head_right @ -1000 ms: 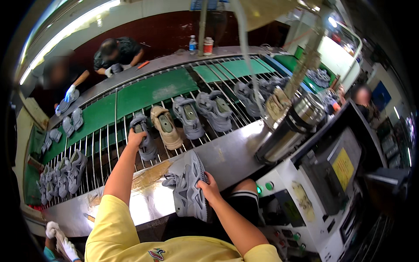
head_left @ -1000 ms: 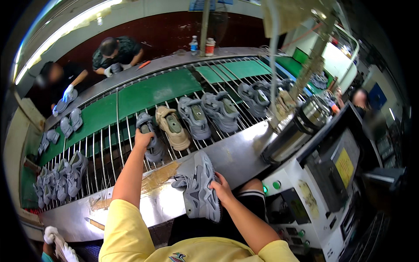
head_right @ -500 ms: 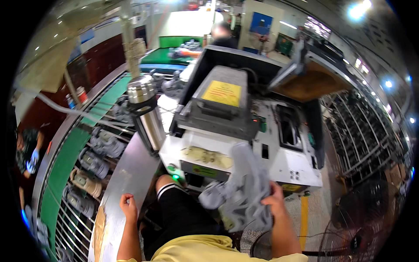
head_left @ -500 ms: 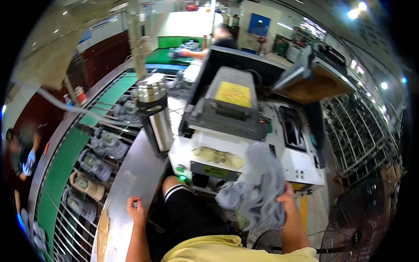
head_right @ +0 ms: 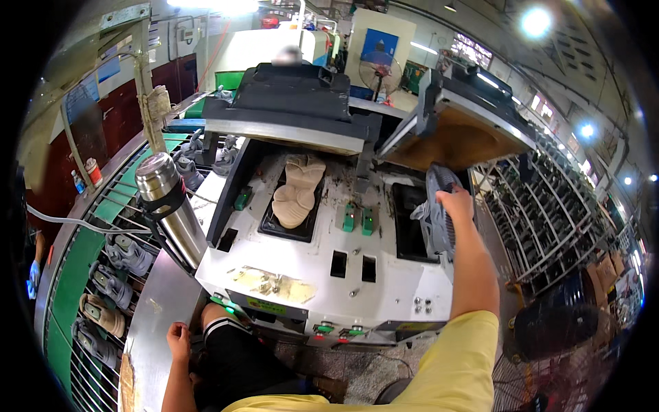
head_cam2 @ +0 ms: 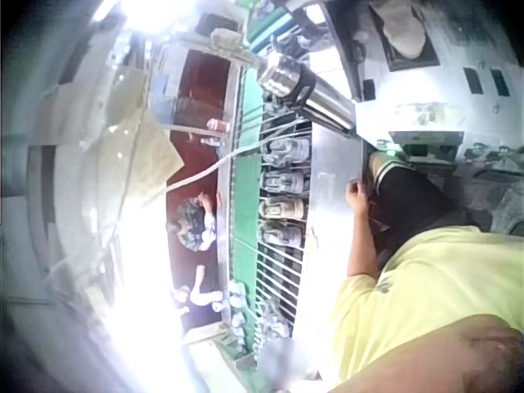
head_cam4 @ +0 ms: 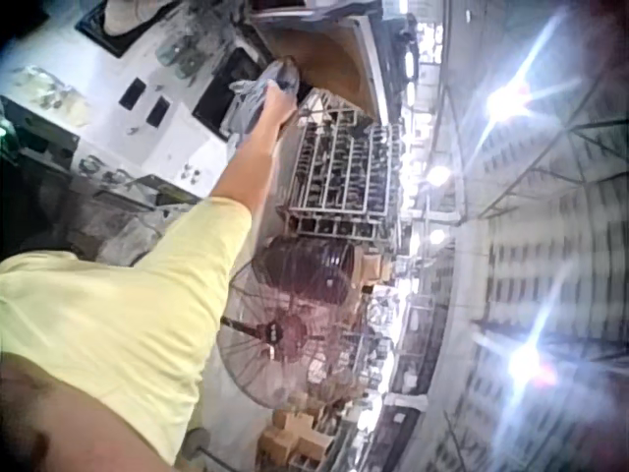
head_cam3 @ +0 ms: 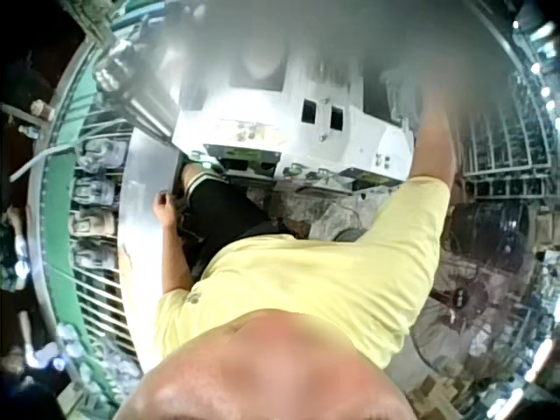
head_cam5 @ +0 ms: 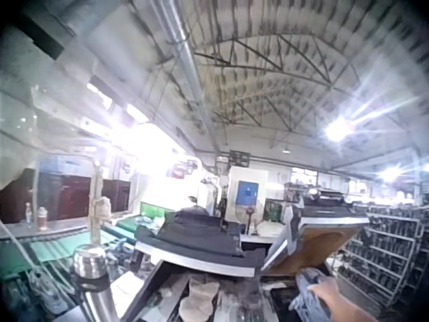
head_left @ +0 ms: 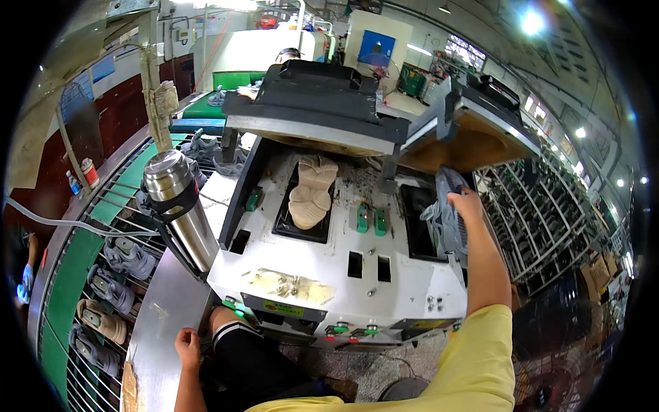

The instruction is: The person takes shoes from a conveyor belt, places them into a sole-attaching machine one at a time, and returns the shoes to the belt.

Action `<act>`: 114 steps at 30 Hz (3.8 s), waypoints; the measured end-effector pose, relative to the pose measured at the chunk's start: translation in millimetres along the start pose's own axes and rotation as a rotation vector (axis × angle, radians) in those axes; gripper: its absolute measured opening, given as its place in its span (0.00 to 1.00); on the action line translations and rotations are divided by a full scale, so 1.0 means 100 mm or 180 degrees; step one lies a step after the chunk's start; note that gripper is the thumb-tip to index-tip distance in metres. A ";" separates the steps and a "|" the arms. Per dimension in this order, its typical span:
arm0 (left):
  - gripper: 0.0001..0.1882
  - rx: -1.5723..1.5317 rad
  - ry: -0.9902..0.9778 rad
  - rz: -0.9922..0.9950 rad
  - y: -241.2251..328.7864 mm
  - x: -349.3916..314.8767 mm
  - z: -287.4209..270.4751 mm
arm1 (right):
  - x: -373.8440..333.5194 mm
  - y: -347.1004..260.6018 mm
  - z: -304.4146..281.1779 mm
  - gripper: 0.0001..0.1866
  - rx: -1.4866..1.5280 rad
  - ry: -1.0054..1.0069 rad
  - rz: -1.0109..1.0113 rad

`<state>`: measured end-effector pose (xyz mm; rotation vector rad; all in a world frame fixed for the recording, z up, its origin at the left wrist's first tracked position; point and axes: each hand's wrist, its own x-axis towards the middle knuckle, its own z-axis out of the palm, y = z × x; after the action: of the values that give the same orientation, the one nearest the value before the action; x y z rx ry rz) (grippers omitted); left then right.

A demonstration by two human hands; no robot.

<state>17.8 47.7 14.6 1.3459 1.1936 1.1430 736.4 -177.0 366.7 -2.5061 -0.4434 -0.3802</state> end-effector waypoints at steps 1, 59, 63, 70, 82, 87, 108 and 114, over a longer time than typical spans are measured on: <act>0.03 -0.0002 0.0045 -0.0042 0.01 -0.02 -0.01 | 0.06 -0.15 0.13 0.40 -0.0241 -0.0143 0.0180; 0.11 0.0394 -0.1100 -0.0235 0.63 -1.08 0.25 | -3.23 -1.65 1.40 0.38 0.1927 -0.0470 -0.2280; 0.10 0.1234 0.0803 0.0085 0.30 -1.41 -1.21 | -2.34 -2.85 1.77 0.52 0.0211 -0.0802 -0.1046; 0.08 -0.1420 0.2793 -0.0010 -0.20 -1.85 -2.02 | -2.07 -3.22 1.87 0.57 0.0061 -0.1421 0.0234; 0.09 0.0200 0.2492 -0.0462 -0.18 -1.60 -1.87 | -2.98 -1.86 2.07 0.49 0.2696 0.0827 -0.1070; 0.11 0.1667 0.2114 -0.0815 -0.05 -1.55 -1.77 | -3.54 -1.49 2.00 0.26 0.4373 -0.1207 -0.0076; 0.41 -0.1312 0.2611 0.0208 1.39 -2.97 -2.53 | -7.55 -2.79 0.45 0.35 0.2397 -0.7112 -0.5060; 0.43 0.0369 0.3152 0.0051 0.49 -3.09 -2.73 | -7.18 -2.70 0.83 0.19 0.2429 -0.6911 -0.4238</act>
<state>-273.8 -242.1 74.5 0.8385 1.9509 1.8621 -3.8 -81.9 172.4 -0.5162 -2.1996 1.7956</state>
